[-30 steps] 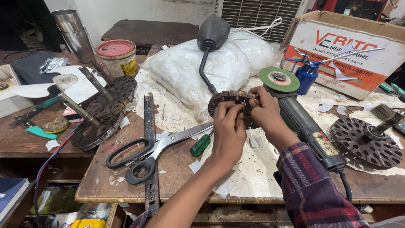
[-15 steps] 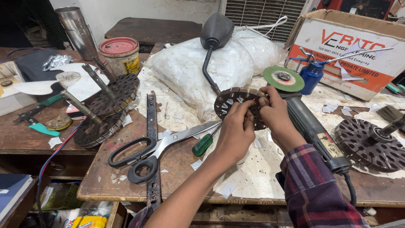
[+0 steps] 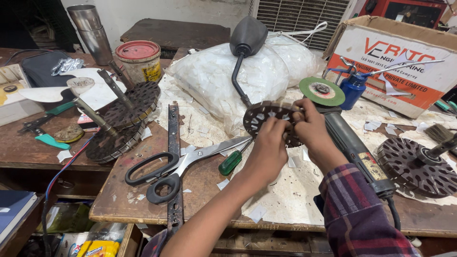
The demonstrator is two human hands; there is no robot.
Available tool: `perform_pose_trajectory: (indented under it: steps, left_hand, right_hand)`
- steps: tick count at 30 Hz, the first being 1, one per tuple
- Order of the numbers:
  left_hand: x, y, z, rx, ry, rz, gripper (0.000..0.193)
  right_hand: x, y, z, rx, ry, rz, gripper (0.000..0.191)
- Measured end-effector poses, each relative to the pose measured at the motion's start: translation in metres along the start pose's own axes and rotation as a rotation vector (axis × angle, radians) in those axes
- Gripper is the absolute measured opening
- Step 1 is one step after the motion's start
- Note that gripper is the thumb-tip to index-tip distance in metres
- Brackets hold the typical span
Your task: The person assembles small white plastic pieces into slots on a circular metal rotor. They use scissors to trim the plastic pieces and a screwdriver to adjust the rotor, then insert the pieces one by one into the rotor slots.
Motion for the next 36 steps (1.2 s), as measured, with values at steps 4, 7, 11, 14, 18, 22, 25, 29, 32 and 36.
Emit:
perform_pose_trajectory:
  steps: [4,7,11,14,18,22,25,29,32,36]
  left_hand:
    - [0.016,-0.011,-0.008,-0.098,0.244,-0.096,0.034]
    - [0.031,-0.015,-0.003,-0.034,0.365,-0.094,0.033]
    - [0.048,-0.019,0.011,0.194,0.386,0.021,0.025]
    - [0.054,-0.019,0.016,0.302,0.286,0.05,0.025]
    - [0.066,-0.003,-0.007,-0.199,0.444,-0.241,0.046]
    - [0.051,0.025,0.009,-0.218,0.338,0.024,0.051]
    - [0.038,0.033,0.027,-0.093,0.234,0.19,0.044]
    - [0.033,0.034,0.04,0.035,0.061,0.135,0.034]
    - [0.031,0.034,0.039,-0.032,0.054,0.143,0.032]
    - [0.032,0.036,0.04,-0.002,0.014,0.152,0.029]
  right_hand:
    - [-0.012,-0.006,0.017,0.247,-0.359,-0.051,0.028]
    - [-0.017,-0.005,0.016,0.208,-0.396,-0.035,0.026]
    - [-0.018,-0.005,0.019,0.221,-0.431,-0.044,0.026]
    - [-0.018,-0.008,0.022,0.241,-0.43,-0.038,0.027]
    - [-0.017,-0.016,0.024,0.261,-0.407,-0.007,0.03]
    - [-0.017,-0.023,0.026,0.27,-0.433,0.011,0.033]
    - [-0.018,-0.025,0.026,0.252,-0.44,0.018,0.032]
    - [-0.017,-0.026,0.027,0.257,-0.426,0.005,0.028]
    - [-0.017,-0.025,0.027,0.252,-0.394,0.023,0.028]
    - [-0.017,-0.022,0.027,0.221,-0.405,0.022,0.028]
Point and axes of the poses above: each hand's wrist, its own y-axis towards the middle knuckle, its own x-axis out of the back of the hand, z = x × y, the point moved 5 cm from there along y, towards the middle knuckle, and after that the axes turned 3 degrees about y, right-handed, at the moved point
